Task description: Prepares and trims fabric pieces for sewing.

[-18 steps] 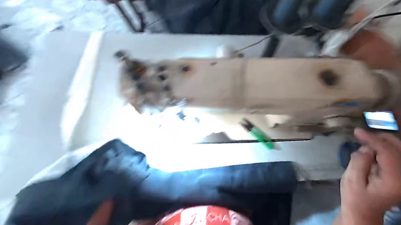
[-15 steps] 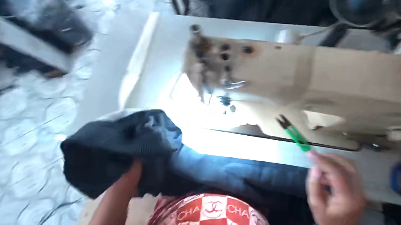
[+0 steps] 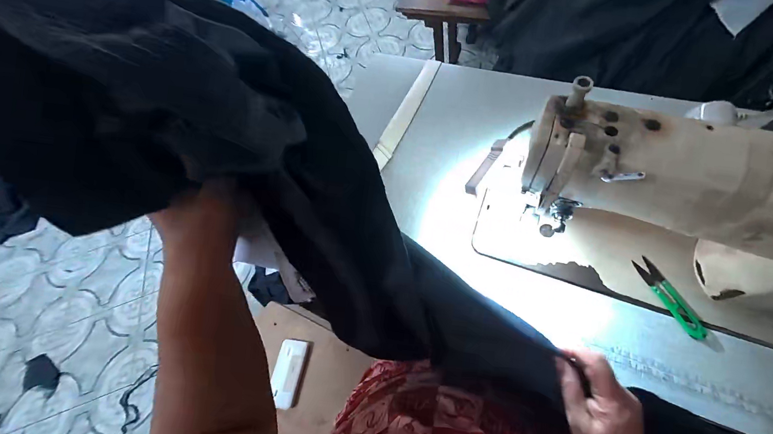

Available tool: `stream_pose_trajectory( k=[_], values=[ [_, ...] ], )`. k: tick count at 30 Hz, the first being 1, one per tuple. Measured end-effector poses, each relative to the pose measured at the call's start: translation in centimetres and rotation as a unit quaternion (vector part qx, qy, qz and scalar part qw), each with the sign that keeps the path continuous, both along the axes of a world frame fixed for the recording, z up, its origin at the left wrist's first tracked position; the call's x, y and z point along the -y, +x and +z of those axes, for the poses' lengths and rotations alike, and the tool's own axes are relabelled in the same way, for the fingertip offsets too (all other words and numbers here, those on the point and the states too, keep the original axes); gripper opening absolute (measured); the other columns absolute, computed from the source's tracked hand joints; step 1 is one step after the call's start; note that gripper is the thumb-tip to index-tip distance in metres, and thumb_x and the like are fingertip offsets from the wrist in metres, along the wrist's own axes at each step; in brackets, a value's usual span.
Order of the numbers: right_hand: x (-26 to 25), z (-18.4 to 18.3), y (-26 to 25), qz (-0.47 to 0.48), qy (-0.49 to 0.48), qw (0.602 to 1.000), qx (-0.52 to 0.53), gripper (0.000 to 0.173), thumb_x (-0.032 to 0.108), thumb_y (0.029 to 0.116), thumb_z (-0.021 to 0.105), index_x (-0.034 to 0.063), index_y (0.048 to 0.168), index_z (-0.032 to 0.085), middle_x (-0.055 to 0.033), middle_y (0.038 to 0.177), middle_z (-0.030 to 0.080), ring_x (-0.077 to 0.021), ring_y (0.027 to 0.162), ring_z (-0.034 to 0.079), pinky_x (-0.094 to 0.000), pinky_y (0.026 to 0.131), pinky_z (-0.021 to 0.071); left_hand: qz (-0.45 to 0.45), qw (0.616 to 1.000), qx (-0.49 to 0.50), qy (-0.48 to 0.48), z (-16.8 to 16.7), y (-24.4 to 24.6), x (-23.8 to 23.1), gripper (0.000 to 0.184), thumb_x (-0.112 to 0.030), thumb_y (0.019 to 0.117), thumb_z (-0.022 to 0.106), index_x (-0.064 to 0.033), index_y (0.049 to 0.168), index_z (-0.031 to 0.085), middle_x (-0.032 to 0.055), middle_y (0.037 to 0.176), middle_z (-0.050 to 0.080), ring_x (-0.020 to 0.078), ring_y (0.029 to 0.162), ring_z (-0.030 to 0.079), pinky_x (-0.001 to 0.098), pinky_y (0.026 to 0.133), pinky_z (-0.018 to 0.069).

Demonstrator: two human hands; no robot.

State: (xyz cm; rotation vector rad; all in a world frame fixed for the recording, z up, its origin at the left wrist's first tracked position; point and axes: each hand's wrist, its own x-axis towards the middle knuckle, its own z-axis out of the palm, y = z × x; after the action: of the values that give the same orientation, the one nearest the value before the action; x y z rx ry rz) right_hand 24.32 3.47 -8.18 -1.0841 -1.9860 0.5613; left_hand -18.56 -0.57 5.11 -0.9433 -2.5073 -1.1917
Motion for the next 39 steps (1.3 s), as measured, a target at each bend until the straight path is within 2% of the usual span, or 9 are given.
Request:
stream_pose_trajectory(
  k=[4,6,9,12,16,18,25,32,39],
  values=[
    [0.8,1.2,2.8,-0.065,0.032,0.997,0.024,0.025,0.022,0.1058,0.054,0.0006,0.106,0.067,-0.0158,0.111,0.073,-0.0179,0.108,0.069,-0.0312,0.096,0.0552,-0.094,0.979,0.065,0.168,0.0,-3.5,-1.1,0.033,-0.016,0.093,0.066,-0.003,0.122,0.058,-0.0044,0.111,0.066,-0.0007,0.104,0.062,0.0261,0.094,0.0531],
    [0.9,1.5,4.1,-0.071,0.049,0.996,0.04,0.027,0.025,0.1071,0.053,0.0015,0.106,0.065,-0.0198,0.125,0.066,-0.0254,0.124,0.06,-0.039,0.109,0.0456,-0.097,0.976,0.101,0.169,-0.1,-3.9,-1.6,0.026,-0.015,0.0969,0.062,-0.0044,0.12,0.058,-0.0041,0.109,0.067,0.0017,0.103,0.064,0.0276,0.094,0.0539],
    [0.9,2.0,4.2,-0.141,0.11,0.981,0.078,0.027,0.018,0.1047,0.055,-0.0049,0.11,0.067,-0.0254,0.116,0.069,-0.0331,0.118,0.064,-0.0428,0.107,0.0464,-0.12,0.992,0.024,0.0,-0.4,-3.9,-1.8,0.037,-0.01,0.1018,0.054,0.0156,0.128,0.054,0.0276,0.127,0.061,0.0259,0.12,0.06,0.0464,0.106,0.0451],
    [1.5,3.4,0.9,-0.147,0.099,0.98,0.097,0.033,0.016,0.1027,0.056,-0.0093,0.122,0.063,-0.0295,0.116,0.066,-0.0355,0.107,0.065,-0.0426,0.096,0.0531,-0.176,0.98,0.049,0.073,0.0,-3.2,-3.3,0.04,-0.016,0.0965,0.063,0.0086,0.127,0.057,0.0149,0.119,0.065,0.0077,0.109,0.061,0.0305,0.099,0.0504],
    [2.5,2.8,-7.6,0.079,-0.054,0.994,0.05,0.04,0.042,0.1003,0.061,0.0053,0.113,0.072,-0.0075,0.097,0.073,-0.0147,0.077,0.071,-0.0342,0.066,0.0619,-0.181,0.976,0.04,0.111,1.7,-2.8,-4.1,0.046,-0.028,0.0933,0.073,0.0005,0.127,0.06,0.0058,0.119,0.067,0.0014,0.112,0.062,0.0259,0.102,0.051],
    [2.1,1.5,-11.6,0.131,-0.094,0.979,0.125,0.057,0.057,0.0905,0.069,0.0062,0.116,0.071,-0.0118,0.109,0.073,-0.0261,0.092,0.073,-0.0462,0.074,0.0622,-0.186,0.975,0.009,0.122,2.6,-3.2,-3.6,0.048,-0.03,0.0927,0.074,0.0008,0.127,0.06,0.0069,0.12,0.067,0.0023,0.113,0.062,0.0261,0.102,0.0508],
    [0.7,0.3,-15.0,0.164,-0.029,0.971,0.171,0.012,0.014,0.0947,0.065,0.0063,0.097,0.072,-0.0126,0.098,0.072,-0.0301,0.088,0.073,-0.0462,0.071,0.0613,-0.114,0.975,0.065,0.181,6.7,-7.4,1.7,0.049,-0.031,0.0958,0.069,-0.0033,0.133,0.052,-0.002,0.119,0.065,-0.0003,0.108,0.063,0.0256,0.098,0.054],
    [0.7,-0.6,-14.8,0.138,-0.014,0.978,0.154,0.044,0.05,0.0873,0.074,0.0103,0.105,0.075,-0.0132,0.11,0.073,-0.0361,0.096,0.071,-0.0539,0.071,0.0585,-0.094,0.966,0.157,0.183,6.7,-6.4,2.3,0.055,-0.053,0.1065,0.043,-0.0075,0.135,0.054,-0.0019,0.112,0.069,0.0023,0.101,0.068,0.0306,0.092,0.0578],
    [2.2,0.4,-16.6,0.225,0.021,0.97,0.085,0.055,0.061,0.0885,0.067,0.0079,0.102,0.073,-0.0111,0.097,0.073,-0.0264,0.085,0.072,-0.0443,0.069,0.061,-0.16,0.898,0.272,0.308,6.6,-4.2,-0.2,0.038,-0.038,0.111,0.038,-0.0081,0.127,0.057,-0.0013,0.107,0.07,0.0077,0.099,0.069,0.0322,0.091,0.0579]
  ],
)
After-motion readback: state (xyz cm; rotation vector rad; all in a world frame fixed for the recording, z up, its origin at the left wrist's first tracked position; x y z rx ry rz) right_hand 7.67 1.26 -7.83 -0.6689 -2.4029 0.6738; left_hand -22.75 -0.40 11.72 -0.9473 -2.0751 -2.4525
